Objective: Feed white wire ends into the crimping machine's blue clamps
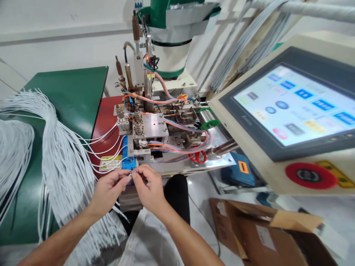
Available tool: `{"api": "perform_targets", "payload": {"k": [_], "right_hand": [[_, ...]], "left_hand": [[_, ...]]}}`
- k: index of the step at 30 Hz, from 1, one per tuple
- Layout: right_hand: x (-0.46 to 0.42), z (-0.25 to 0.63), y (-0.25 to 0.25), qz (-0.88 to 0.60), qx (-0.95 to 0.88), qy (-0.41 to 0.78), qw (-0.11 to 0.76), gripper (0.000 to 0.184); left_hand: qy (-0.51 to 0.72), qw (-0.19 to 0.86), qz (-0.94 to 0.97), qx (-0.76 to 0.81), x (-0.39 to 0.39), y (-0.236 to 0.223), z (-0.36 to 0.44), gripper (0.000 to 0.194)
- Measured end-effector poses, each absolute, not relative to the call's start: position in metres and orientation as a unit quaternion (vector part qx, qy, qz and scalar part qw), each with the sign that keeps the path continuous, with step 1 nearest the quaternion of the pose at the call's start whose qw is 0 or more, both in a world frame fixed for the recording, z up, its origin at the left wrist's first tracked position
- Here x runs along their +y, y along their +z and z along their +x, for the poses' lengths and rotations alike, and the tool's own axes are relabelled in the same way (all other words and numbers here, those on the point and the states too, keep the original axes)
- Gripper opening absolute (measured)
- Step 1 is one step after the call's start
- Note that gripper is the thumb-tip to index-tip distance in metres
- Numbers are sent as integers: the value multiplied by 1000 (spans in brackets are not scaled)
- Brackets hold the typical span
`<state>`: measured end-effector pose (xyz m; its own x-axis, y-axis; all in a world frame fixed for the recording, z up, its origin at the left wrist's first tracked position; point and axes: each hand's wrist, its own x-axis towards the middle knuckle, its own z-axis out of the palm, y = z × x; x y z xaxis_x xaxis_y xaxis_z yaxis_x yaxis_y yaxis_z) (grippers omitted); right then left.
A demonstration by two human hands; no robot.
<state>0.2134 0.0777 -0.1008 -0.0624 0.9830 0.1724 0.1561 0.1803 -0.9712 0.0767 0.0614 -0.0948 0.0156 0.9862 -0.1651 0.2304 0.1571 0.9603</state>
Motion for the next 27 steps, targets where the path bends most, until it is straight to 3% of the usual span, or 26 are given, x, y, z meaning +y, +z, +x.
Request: {"api": "perform_targets", "payload": {"k": [5, 9, 15, 21, 27], "right_hand": [[76, 207, -116, -485, -429, 563, 514, 14], [73, 203, -120, -502, -383, 550, 546, 14], [72, 203, -116, -511, -462, 480, 543, 7], [69, 195, -118, -496, -347, 589, 535, 12], [68, 192, -120, -483, -292, 625, 539, 14]], "left_hand": [[375, 543, 464, 591, 66, -86, 77, 26], [378, 559, 424, 604, 66, -87, 78, 30], [391, 542, 442, 598, 63, -97, 79, 25], [423, 543, 419, 592, 61, -105, 82, 23], [443, 540, 412, 585, 59, -106, 84, 20]]}}
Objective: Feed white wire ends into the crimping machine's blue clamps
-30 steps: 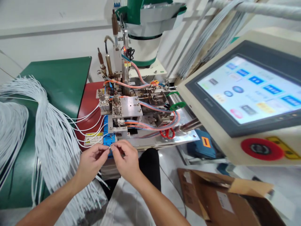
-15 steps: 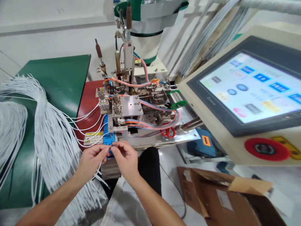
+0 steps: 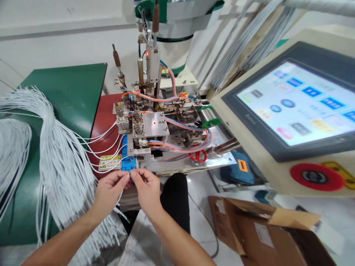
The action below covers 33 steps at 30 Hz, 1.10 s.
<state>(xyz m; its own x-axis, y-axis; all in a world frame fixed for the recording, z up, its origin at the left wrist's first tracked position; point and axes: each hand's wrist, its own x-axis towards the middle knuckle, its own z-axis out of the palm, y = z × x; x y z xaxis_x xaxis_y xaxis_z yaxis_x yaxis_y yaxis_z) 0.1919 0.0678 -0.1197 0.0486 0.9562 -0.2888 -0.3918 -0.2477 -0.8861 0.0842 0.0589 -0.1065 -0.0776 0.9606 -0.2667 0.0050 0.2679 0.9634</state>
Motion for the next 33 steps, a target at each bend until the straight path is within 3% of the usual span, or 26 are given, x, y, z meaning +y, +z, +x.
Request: {"api": "perform_targets", "payload": {"k": [4, 10, 14, 23, 30, 33], "right_hand": [[66, 191, -120, -500, -327, 588, 545, 14], [63, 196, -121, -513, -538, 341, 575, 8], [66, 200, -122, -493, -583, 300, 572, 9], [69, 203, -128, -476, -508, 453, 557, 6], [77, 207, -122, -442, -405, 613, 514, 8], [78, 207, -123, -462, -380, 628, 497, 10]], "left_hand": [[447, 525, 418, 591, 57, -109, 85, 19], [448, 508, 437, 591, 57, -113, 85, 20], [439, 483, 463, 600, 57, -110, 84, 19], [419, 493, 490, 585, 58, -106, 85, 16], [381, 598, 450, 543, 61, -103, 81, 24], [381, 607, 437, 543, 62, -103, 80, 24]]}}
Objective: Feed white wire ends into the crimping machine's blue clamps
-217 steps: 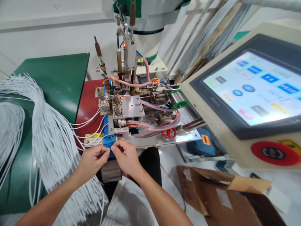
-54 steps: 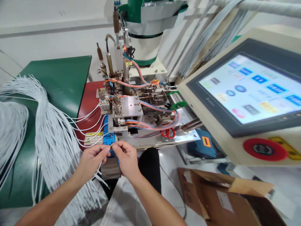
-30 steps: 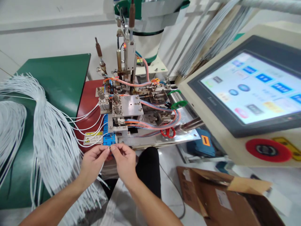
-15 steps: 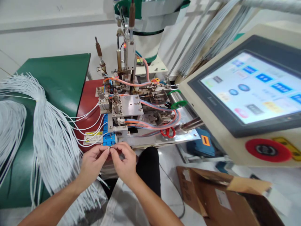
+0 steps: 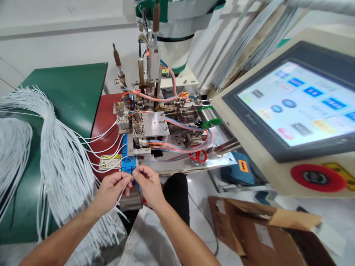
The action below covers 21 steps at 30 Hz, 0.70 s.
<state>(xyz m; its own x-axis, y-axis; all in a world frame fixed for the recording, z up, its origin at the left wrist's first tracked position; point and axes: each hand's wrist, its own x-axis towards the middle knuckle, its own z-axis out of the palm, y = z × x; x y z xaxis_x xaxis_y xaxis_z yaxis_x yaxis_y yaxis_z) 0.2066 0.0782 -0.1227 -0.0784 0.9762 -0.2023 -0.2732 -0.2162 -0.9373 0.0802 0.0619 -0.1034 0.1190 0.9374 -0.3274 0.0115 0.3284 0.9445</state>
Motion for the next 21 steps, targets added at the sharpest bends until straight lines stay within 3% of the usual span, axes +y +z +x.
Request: {"api": "perform_targets", "payload": {"k": [5, 9, 17, 21], "right_hand": [[69, 206, -125, -523, -451, 476, 544, 8], [66, 207, -121, -516, -547, 393, 530, 4], [70, 207, -111, -529, -601, 356, 482, 9], [72, 209, -106, -525, -608, 394, 447, 12]], "left_hand": [[386, 593, 413, 574, 63, -102, 81, 23], [386, 576, 430, 579, 63, -104, 81, 19], [389, 439, 537, 606, 58, -109, 78, 18], [374, 405, 585, 595, 58, -106, 75, 18]]}}
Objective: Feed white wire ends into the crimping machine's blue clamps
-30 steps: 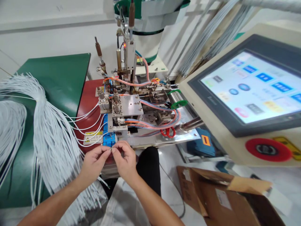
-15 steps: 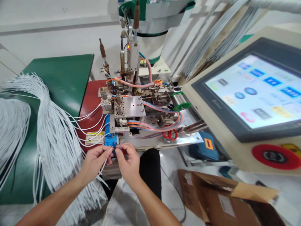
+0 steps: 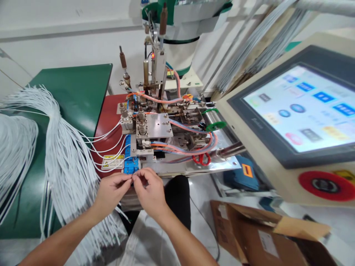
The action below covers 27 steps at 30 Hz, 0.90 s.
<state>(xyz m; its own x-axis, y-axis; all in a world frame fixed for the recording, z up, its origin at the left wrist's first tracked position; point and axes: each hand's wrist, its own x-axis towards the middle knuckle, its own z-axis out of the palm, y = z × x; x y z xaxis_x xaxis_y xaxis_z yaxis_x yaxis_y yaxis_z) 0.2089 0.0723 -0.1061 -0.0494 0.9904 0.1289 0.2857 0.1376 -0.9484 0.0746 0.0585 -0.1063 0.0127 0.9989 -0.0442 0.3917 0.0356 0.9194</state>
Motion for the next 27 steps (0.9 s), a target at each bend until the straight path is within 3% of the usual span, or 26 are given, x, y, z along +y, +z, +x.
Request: {"api": "perform_targets", "payload": {"k": [7, 14, 27], "right_hand": [[72, 204, -113, -502, -498, 512, 487, 12], [59, 203, -124, -490, -629, 319, 514, 11], [72, 215, -116, -491, -651, 346, 464, 12]], "left_hand": [[398, 575, 425, 574, 56, -102, 80, 21], [445, 539, 408, 587, 53, -105, 83, 22], [380, 569, 451, 573, 55, -102, 82, 23]]}}
